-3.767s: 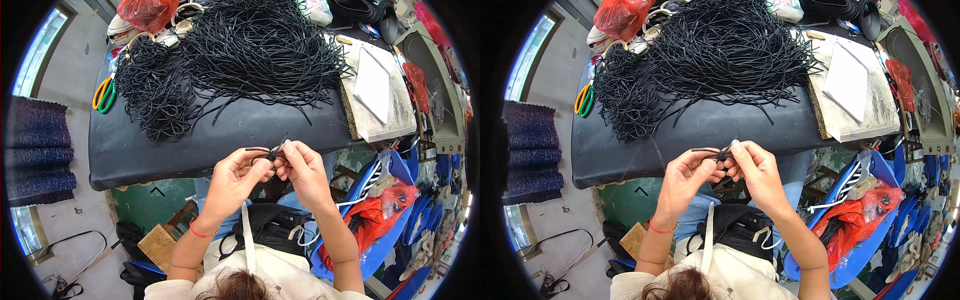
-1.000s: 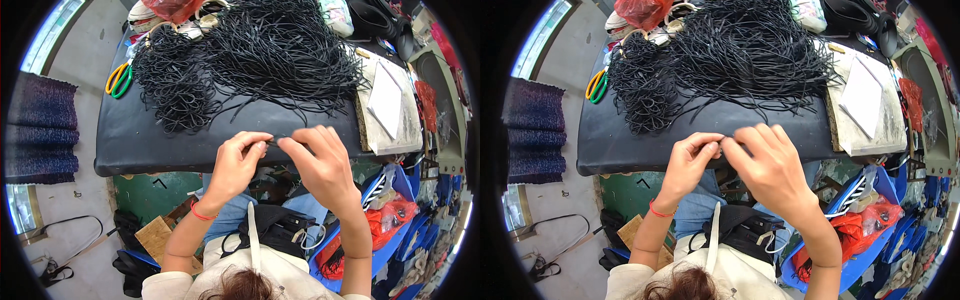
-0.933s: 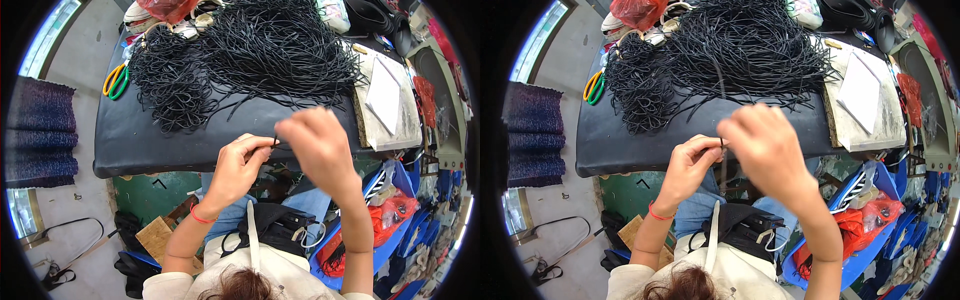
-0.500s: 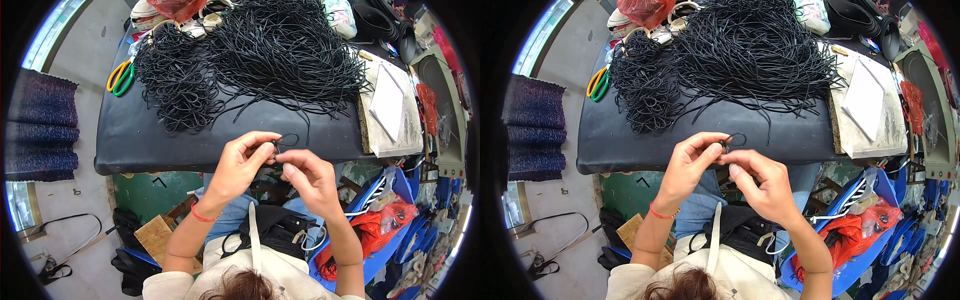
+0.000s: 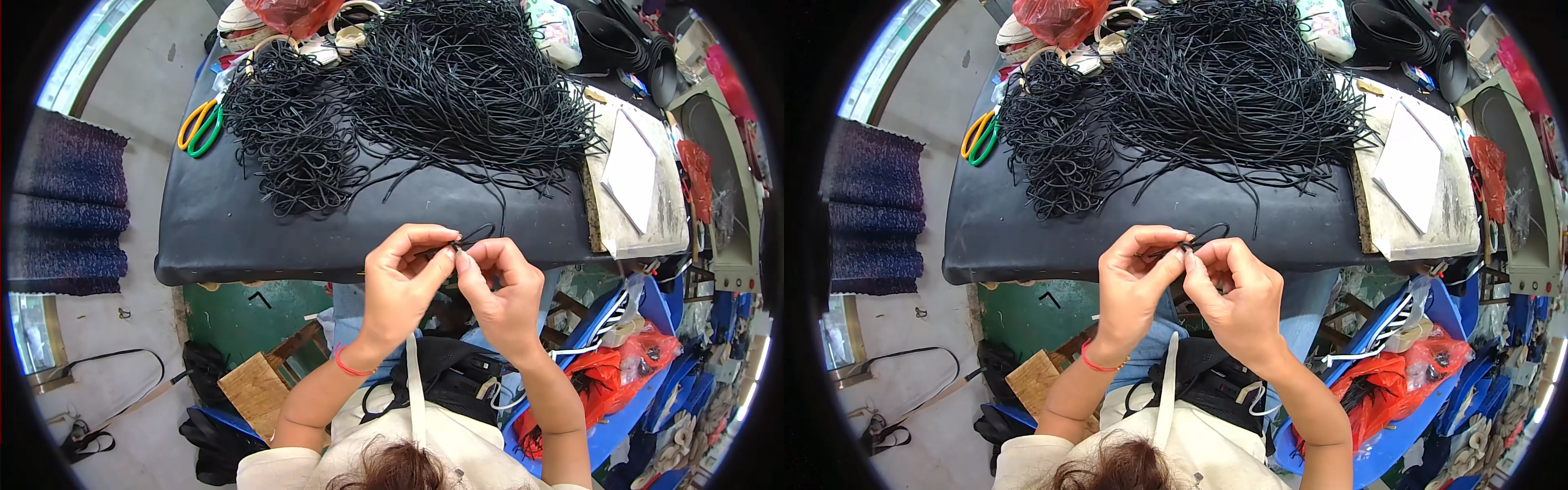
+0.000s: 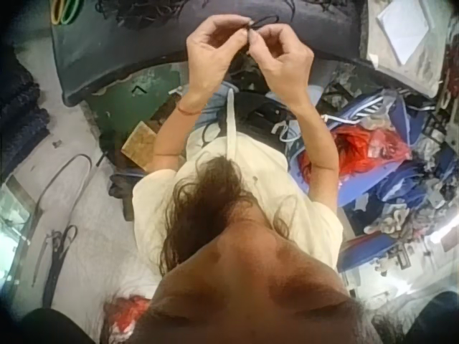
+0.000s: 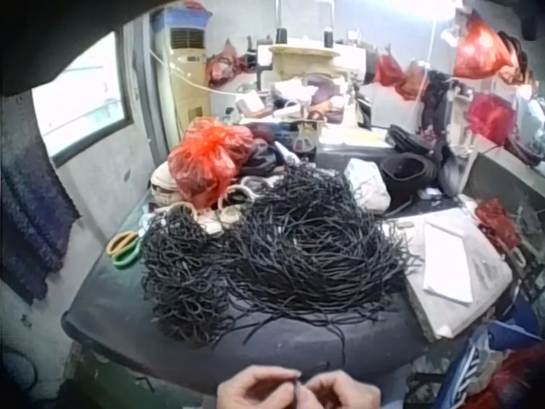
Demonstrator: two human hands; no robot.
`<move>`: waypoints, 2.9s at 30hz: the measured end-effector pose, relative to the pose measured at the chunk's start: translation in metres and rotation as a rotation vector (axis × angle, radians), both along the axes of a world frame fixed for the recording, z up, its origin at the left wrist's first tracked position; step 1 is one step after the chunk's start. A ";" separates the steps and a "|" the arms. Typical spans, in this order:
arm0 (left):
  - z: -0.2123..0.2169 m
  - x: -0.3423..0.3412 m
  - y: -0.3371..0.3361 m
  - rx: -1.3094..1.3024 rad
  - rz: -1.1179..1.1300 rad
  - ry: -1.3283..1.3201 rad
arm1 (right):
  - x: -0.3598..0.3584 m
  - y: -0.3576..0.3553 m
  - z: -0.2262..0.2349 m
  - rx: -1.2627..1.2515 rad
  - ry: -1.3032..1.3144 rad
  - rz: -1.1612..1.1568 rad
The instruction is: The person repeatedly picks up short black cords from a pile on a table and ties them into small loops by hand. The person handles the cords one at a time, forming a loop and securing it before placing the finished item back onto the pile.
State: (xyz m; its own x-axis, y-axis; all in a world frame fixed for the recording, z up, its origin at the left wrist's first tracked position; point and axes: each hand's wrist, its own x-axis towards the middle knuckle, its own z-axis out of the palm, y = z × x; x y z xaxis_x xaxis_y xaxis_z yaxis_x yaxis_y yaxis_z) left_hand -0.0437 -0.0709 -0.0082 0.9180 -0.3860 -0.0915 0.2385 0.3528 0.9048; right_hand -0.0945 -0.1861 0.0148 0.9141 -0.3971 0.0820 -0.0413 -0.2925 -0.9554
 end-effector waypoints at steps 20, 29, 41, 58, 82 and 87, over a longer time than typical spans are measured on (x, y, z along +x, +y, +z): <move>0.009 0.001 -0.001 0.186 -0.093 -0.070 | 0.006 -0.029 -0.018 0.027 0.033 0.113; 0.007 -0.004 0.000 0.183 -0.276 -0.042 | 0.004 -0.024 -0.016 0.469 0.051 -0.018; 0.008 -0.003 0.002 0.297 -0.253 -0.137 | -0.005 -0.029 -0.009 0.556 0.151 -0.003; 0.006 -0.025 0.002 0.433 -0.314 -0.275 | -0.003 -0.021 -0.024 0.522 0.040 -0.081; -0.004 -0.013 -0.012 0.120 -0.090 0.049 | -0.016 -0.020 -0.011 0.538 0.072 0.102; 0.002 -0.012 -0.028 -0.075 0.117 0.171 | -0.012 -0.012 -0.013 0.675 0.047 0.062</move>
State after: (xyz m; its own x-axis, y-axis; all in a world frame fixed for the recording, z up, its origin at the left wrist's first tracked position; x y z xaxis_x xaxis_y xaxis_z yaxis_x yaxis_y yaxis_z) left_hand -0.0560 -0.0987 -0.0066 0.9305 -0.2891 -0.2251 0.3399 0.4517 0.8249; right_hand -0.1064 -0.1977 0.0021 0.9333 -0.2941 -0.2059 -0.0899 0.3639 -0.9271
